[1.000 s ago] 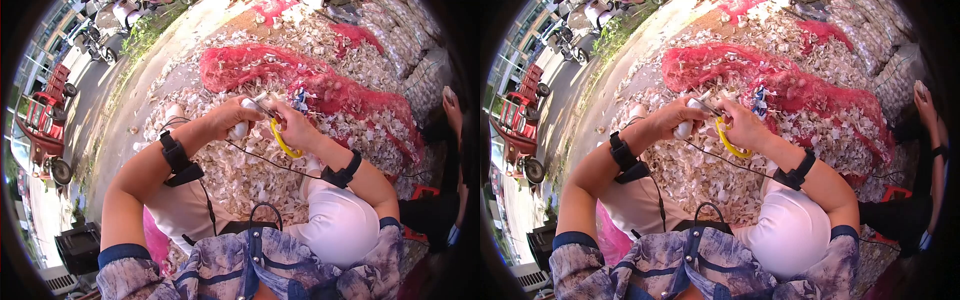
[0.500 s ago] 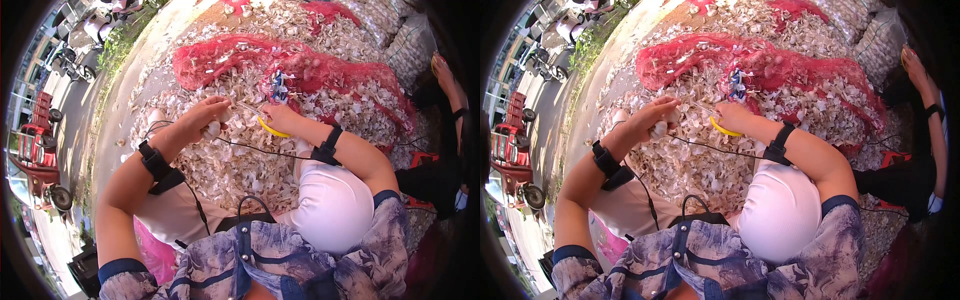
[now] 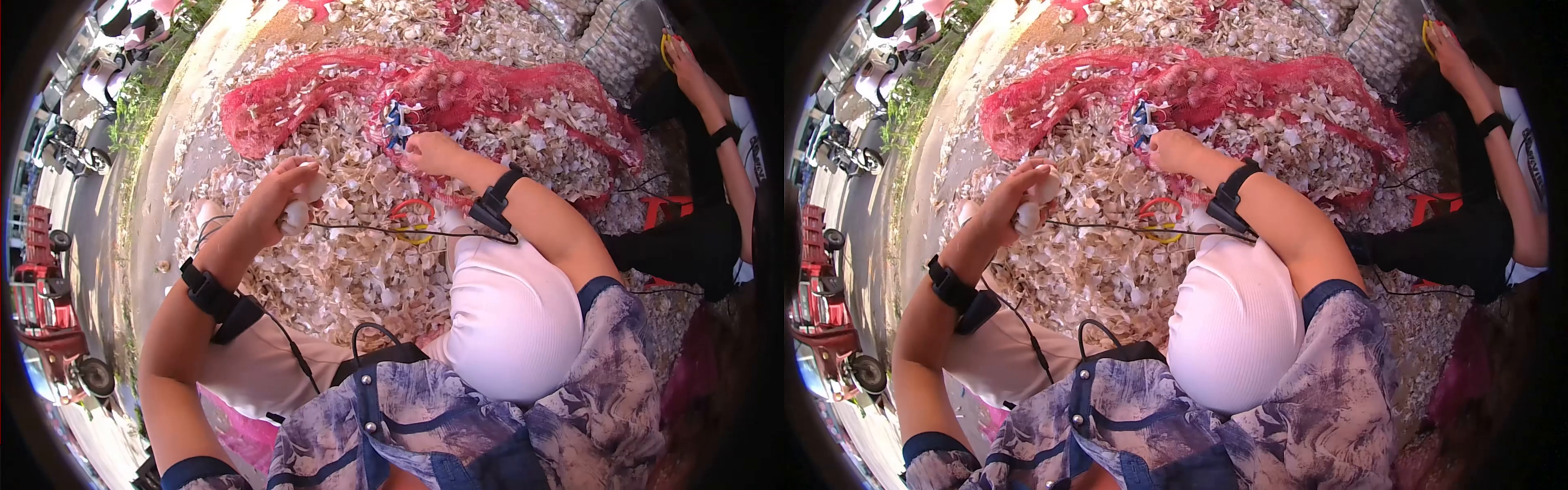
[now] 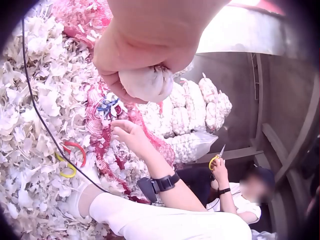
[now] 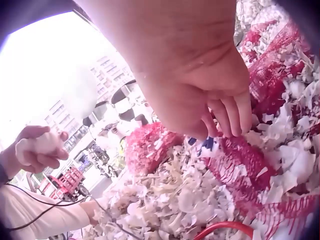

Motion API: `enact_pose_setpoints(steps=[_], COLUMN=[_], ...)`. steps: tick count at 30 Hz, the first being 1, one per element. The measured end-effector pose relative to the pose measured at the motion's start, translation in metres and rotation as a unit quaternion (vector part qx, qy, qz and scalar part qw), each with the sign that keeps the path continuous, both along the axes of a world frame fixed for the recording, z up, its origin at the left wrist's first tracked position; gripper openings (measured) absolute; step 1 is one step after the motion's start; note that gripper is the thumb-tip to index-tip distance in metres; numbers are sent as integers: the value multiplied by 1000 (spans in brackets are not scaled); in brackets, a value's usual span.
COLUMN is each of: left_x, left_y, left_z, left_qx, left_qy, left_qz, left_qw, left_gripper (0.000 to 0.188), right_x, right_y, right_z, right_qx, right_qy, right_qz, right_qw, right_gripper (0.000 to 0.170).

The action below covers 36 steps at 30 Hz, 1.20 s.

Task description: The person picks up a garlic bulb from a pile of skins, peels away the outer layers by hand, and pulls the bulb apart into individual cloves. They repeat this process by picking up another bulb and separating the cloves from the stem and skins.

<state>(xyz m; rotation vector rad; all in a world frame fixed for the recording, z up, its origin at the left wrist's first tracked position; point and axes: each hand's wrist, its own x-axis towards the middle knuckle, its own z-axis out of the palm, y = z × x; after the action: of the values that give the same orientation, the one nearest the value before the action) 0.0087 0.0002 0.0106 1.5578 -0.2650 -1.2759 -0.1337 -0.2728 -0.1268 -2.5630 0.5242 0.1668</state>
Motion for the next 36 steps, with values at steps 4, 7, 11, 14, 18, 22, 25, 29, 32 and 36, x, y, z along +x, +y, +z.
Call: enact_pose_setpoints(steps=[4, 7, 11, 14, 18, 22, 25, 29, 32, 36], left_x=[0, 2, -4, 4, 3, -4, -4, -4, -5, 0], left_y=[5, 8, 7, 7, 6, 3, 2, 0, -3, -4], left_z=[6, 0, 7, -8, -6, 0, 0, -8, -12, -16], left_qx=[21, 45, 67, 48, 53, 54, 65, 70, 79, 87], left_qy=[33, 22, -26, -9, 1, -11, -20, -2, 4, -10], left_qz=[-8, 1, -8, -16, -6, -18, -42, -67, -65, -82], left_qw=[999, 999, 997, 999, 999, 998, 997, 995, 995, 993], left_gripper=[25, 21, 19, 20, 20, 20, 22, 25, 24, 26], right_x=[-24, -63, -79, -82, -84, -84, -88, -80, -77, -94], right_y=[-90, -121, -120, -111, -105, -104, -105, -95, -89, -89], right_z=[-40, -53, -69, -61, -65, -56, -78, -64, -56, -68], right_qx=[-137, -178, -120, -126, -190, -153, -182, -184, -210, -154], right_qy=[143, 100, 61, 74, 40, 60, 22, 99, 171, 135], right_qz=[-60, -75, -145, -169, -135, -147, -147, -138, -106, -145], right_qw=[978, 976, 980, 975, 972, 975, 972, 968, 957, 968], right_gripper=[36, 44, 49, 44, 31, 36, 42, 52, 48, 45])
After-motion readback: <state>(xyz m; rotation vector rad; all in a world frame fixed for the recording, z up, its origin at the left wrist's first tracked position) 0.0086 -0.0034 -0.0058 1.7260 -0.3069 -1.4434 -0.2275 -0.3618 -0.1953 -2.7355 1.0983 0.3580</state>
